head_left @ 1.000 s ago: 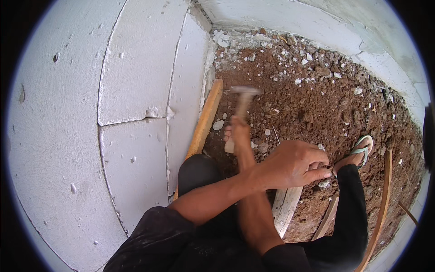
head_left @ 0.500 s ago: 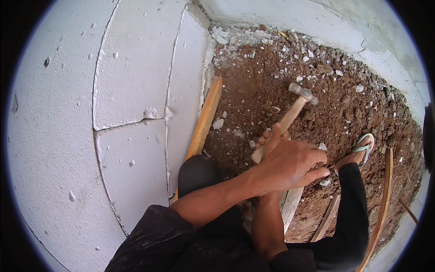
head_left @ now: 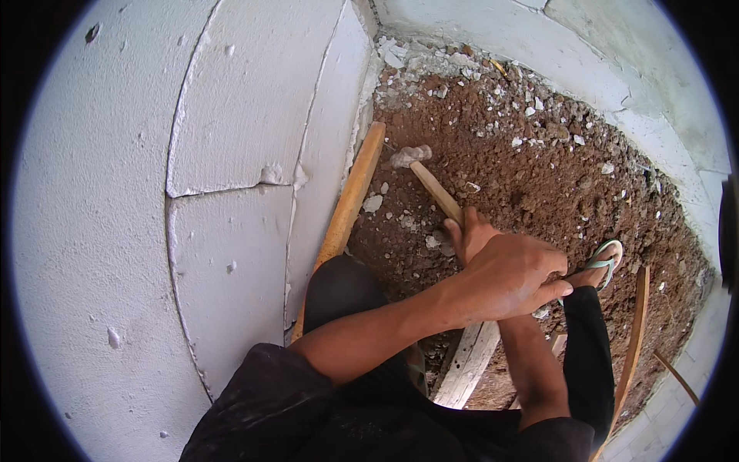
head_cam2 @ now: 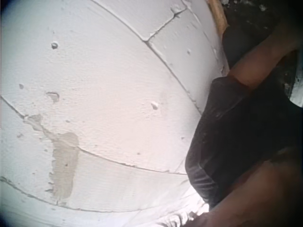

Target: The person secures wooden planks to the base of a wall using a hammer and nails, and later uses pliers to adjust wire fasteners.

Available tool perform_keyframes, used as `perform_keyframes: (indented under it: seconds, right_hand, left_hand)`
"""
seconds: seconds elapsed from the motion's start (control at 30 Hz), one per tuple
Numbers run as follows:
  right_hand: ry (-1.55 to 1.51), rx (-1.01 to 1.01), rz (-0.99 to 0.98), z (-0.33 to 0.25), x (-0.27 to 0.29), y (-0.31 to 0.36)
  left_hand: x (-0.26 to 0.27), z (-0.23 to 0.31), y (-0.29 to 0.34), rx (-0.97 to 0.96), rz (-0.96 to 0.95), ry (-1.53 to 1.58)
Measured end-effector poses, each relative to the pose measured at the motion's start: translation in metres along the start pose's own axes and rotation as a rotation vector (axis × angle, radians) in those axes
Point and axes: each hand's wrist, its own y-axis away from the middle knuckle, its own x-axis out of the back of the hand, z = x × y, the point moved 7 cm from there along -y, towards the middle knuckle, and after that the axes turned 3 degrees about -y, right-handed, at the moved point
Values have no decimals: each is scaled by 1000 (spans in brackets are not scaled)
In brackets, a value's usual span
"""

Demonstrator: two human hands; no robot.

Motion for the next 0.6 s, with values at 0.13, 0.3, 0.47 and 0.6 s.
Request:
perform_keyframes:
  seconds: [0.13, 0.3, 0.47, 0.6]
  right_hand:
    - [316, 398, -267, -3, 42, -32]
    - [498, 788, -444, -19, 27, -51]
    - [731, 408, -614, -42, 23, -124]
    - [631, 533, -414, -21, 14, -97]
  left_hand:
    - [9, 0, 0, 25, -66, -25]
    - [14, -8, 1, 146, -182, -66]
    - [12, -20, -1, 113, -91, -35]
    - [16, -21, -3, 108, -43, -22]
